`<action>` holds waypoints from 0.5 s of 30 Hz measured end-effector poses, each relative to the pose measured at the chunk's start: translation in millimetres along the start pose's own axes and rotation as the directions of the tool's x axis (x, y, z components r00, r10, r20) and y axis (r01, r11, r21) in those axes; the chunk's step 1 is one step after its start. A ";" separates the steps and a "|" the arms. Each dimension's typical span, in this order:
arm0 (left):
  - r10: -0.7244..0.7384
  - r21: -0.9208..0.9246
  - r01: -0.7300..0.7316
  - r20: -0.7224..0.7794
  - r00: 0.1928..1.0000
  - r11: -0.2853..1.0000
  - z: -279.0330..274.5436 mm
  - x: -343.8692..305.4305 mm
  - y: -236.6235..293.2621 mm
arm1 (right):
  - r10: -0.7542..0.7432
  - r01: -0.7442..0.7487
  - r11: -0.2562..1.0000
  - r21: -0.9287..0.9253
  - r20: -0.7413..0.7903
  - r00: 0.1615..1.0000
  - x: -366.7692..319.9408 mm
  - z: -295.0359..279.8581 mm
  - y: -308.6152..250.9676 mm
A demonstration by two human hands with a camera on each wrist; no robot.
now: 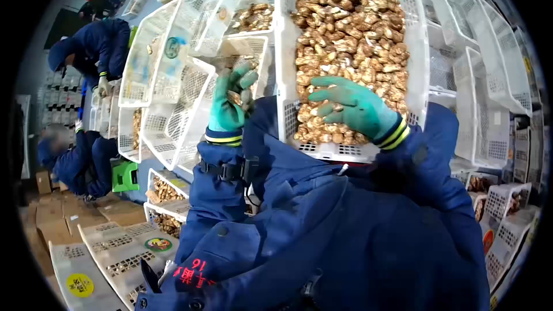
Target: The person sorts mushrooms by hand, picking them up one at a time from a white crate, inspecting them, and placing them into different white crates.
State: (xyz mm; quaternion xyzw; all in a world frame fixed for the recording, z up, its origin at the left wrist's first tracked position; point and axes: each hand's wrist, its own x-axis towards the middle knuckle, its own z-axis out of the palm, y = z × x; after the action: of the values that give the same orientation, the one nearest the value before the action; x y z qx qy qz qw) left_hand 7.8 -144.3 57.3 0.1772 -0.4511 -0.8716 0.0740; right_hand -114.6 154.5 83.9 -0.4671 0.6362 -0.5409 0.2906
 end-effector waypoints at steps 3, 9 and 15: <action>-0.173 -0.257 0.186 0.072 0.982 0.948 52.9 -10.3 -43.6 | 0.284 -0.273 0.778 0.566 0.071 0.956 -4.7 2.2 -10.5; -0.207 -0.233 0.333 0.438 0.875 0.914 82.3 -17.1 -67.3 | 0.452 -0.294 0.679 0.673 -0.068 0.890 -13.5 -3.9 -5.3; -0.252 -0.181 0.330 0.352 0.901 0.926 72.9 -9.8 -96.9 | 0.515 -0.383 0.849 0.364 -0.402 0.757 -11.1 -6.2 12.9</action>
State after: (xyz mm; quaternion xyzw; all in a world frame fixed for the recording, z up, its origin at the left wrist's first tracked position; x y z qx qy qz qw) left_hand -7.6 -29.7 19.6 0.0881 -0.3182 -0.9372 -0.1122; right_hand -119.2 166.9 71.5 -0.1060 0.7055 -0.6322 0.3024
